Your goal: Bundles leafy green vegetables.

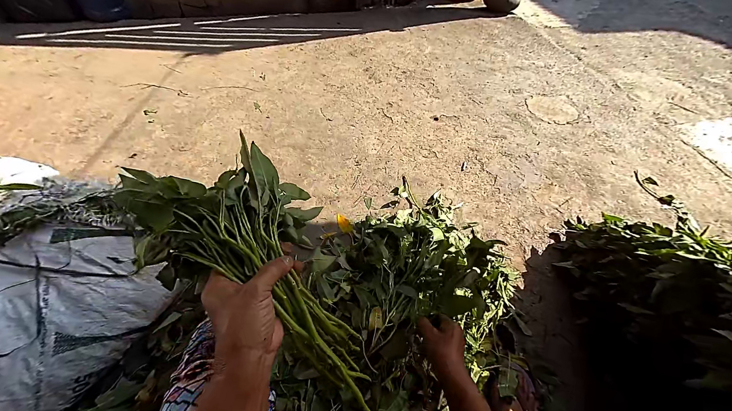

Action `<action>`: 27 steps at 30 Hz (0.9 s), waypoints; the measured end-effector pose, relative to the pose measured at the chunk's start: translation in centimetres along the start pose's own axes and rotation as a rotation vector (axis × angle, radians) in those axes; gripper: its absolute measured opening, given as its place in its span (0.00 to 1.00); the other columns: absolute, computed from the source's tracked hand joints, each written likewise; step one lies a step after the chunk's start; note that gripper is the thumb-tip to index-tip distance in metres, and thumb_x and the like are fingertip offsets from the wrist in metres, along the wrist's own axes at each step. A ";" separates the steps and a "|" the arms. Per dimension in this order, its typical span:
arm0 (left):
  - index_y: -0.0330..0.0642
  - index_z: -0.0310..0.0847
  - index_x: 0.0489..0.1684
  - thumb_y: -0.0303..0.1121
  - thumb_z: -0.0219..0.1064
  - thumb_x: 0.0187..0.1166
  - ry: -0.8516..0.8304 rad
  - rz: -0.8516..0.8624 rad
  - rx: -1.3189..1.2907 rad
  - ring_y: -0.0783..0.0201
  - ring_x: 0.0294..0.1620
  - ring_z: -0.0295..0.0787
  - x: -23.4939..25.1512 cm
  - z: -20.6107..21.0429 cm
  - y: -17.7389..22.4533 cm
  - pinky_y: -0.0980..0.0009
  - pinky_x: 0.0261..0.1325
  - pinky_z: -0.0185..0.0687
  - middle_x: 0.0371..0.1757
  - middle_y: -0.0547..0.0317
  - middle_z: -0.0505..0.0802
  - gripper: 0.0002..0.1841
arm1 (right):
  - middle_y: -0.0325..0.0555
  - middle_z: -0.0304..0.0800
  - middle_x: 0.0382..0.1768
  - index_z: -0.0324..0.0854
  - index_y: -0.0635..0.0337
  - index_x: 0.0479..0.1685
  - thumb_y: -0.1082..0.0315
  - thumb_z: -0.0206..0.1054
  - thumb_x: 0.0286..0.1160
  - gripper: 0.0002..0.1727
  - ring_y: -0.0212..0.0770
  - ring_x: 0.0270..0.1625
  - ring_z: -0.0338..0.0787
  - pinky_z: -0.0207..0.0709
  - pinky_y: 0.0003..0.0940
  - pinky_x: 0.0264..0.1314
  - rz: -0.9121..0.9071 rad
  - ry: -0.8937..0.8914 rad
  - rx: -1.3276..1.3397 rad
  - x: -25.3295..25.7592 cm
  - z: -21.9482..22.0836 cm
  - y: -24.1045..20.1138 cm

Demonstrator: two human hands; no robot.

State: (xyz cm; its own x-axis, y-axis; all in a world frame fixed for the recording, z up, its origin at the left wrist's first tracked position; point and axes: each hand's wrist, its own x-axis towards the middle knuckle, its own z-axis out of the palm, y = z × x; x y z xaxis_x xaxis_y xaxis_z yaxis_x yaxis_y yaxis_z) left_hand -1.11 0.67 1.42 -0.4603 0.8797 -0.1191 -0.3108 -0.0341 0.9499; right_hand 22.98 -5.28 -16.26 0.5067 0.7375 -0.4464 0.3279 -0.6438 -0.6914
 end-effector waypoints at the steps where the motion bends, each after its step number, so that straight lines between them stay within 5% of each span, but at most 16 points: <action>1: 0.32 0.76 0.60 0.08 0.70 0.64 -0.014 -0.004 0.001 0.52 0.34 0.96 -0.1 0.4 -0.1 0.60 0.36 0.95 0.41 0.43 0.95 0.24 | 0.55 0.92 0.40 0.88 0.64 0.45 0.57 0.70 0.80 0.16 0.52 0.47 0.91 0.81 0.57 0.58 -0.034 0.034 0.075 -0.2 -0.5 -0.3; 6: 0.29 0.76 0.59 0.09 0.70 0.66 -0.130 -0.064 0.071 0.51 0.32 0.96 -1.1 1.4 -0.8 0.60 0.35 0.95 0.38 0.42 0.95 0.21 | 0.48 0.91 0.37 0.84 0.64 0.53 0.58 0.61 0.88 0.16 0.44 0.42 0.92 0.85 0.49 0.52 -0.322 0.227 0.255 -3.6 -2.6 -3.8; 9: 0.30 0.75 0.63 0.07 0.72 0.59 -0.226 -0.058 0.078 0.50 0.33 0.95 -1.7 1.8 -1.4 0.59 0.36 0.95 0.39 0.40 0.94 0.29 | 0.40 0.87 0.27 0.84 0.60 0.46 0.56 0.64 0.83 0.15 0.35 0.29 0.88 0.86 0.39 0.36 -0.524 0.361 0.239 -5.1 -3.3 -5.9; 14: 0.29 0.72 0.65 0.10 0.80 0.49 -0.345 -0.117 0.079 0.48 0.37 0.96 -3.1 2.3 -2.4 0.56 0.42 0.97 0.41 0.38 0.93 0.37 | 0.33 0.89 0.28 0.86 0.57 0.43 0.59 0.69 0.77 0.11 0.26 0.28 0.87 0.84 0.25 0.31 -0.750 0.404 0.307 -8.1 -2.4 -8.0; 20: 0.27 0.78 0.59 0.15 0.85 0.45 -0.388 -0.129 0.046 0.48 0.40 0.96 -3.7 2.4 -3.0 0.55 0.46 0.97 0.42 0.37 0.94 0.34 | 0.35 0.89 0.31 0.88 0.60 0.42 0.59 0.72 0.74 0.12 0.27 0.31 0.88 0.87 0.24 0.34 -0.856 0.390 0.311 -10.4 1.9 -7.4; 27: 0.28 0.81 0.55 0.14 0.86 0.40 -0.487 -0.084 0.122 0.52 0.46 0.96 -3.1 1.7 -2.8 0.57 0.52 0.96 0.44 0.41 0.95 0.34 | 0.37 0.87 0.31 0.89 0.56 0.38 0.57 0.72 0.75 0.11 0.28 0.31 0.87 0.84 0.24 0.33 -0.949 0.406 0.233 -10.3 1.6 -7.2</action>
State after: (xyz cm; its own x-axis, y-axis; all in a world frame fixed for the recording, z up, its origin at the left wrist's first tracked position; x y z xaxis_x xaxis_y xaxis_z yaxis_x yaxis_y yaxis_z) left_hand 2.54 -1.14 -0.38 0.0124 0.9971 -0.0757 -0.2170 0.0766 0.9732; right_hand 14.08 -7.92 -7.56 0.3653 0.7669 0.5277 0.5902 0.2475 -0.7684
